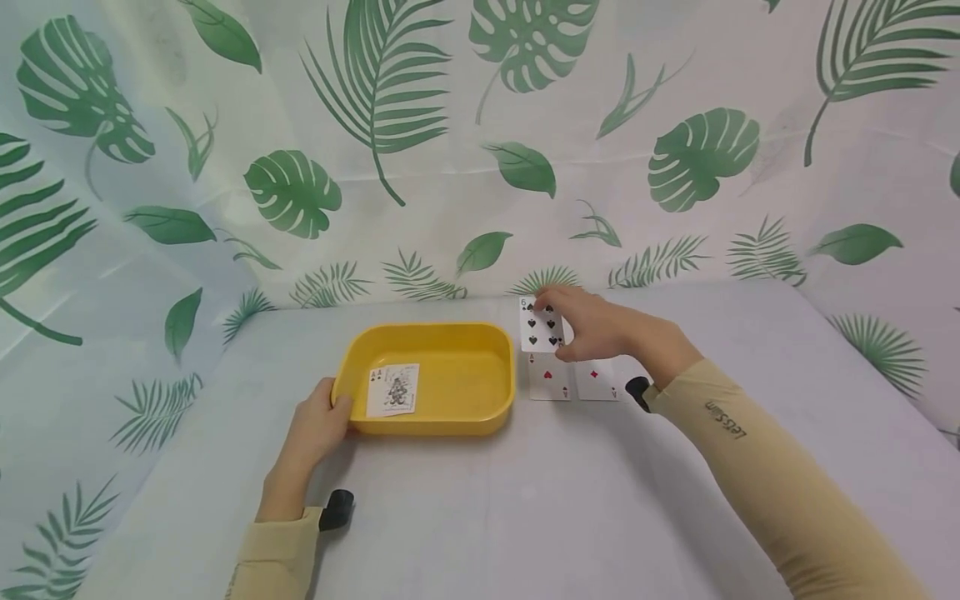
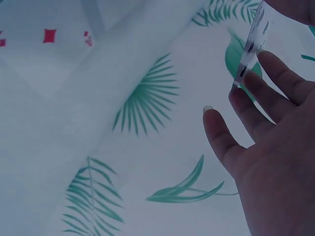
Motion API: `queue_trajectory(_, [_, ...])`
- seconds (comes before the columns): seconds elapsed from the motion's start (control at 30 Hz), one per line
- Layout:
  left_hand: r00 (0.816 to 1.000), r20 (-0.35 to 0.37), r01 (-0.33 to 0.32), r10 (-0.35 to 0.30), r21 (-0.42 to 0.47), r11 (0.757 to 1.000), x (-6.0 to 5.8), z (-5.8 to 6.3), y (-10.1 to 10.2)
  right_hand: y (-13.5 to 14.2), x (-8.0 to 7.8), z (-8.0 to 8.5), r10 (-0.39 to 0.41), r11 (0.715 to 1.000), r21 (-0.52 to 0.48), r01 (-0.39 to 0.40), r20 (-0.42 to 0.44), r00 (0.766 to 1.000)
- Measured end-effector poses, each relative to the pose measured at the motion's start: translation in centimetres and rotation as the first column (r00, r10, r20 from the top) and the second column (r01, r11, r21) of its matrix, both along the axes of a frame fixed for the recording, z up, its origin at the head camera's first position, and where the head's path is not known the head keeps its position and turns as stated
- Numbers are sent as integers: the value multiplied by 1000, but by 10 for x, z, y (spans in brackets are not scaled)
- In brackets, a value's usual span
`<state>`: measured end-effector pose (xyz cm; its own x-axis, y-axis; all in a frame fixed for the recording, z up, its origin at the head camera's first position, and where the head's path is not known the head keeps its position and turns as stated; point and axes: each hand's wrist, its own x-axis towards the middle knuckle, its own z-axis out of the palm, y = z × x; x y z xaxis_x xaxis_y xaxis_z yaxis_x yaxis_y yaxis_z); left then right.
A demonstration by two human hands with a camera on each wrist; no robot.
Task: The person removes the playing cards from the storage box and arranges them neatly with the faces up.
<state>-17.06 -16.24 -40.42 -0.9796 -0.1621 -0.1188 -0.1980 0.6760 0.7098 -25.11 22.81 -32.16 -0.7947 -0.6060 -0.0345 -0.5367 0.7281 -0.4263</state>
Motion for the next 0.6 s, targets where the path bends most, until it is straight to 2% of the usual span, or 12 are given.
queue_trajectory(0.33, [1000,-14,0,0,-2,1000,1,0,0,51,14,-20,-87,996,-1,87,36,996])
queue_trajectory(0.6, [1000,-5,-1,1,-2,1000,0,-1,0,85,20,-42,-108,994,8,108,54,993])
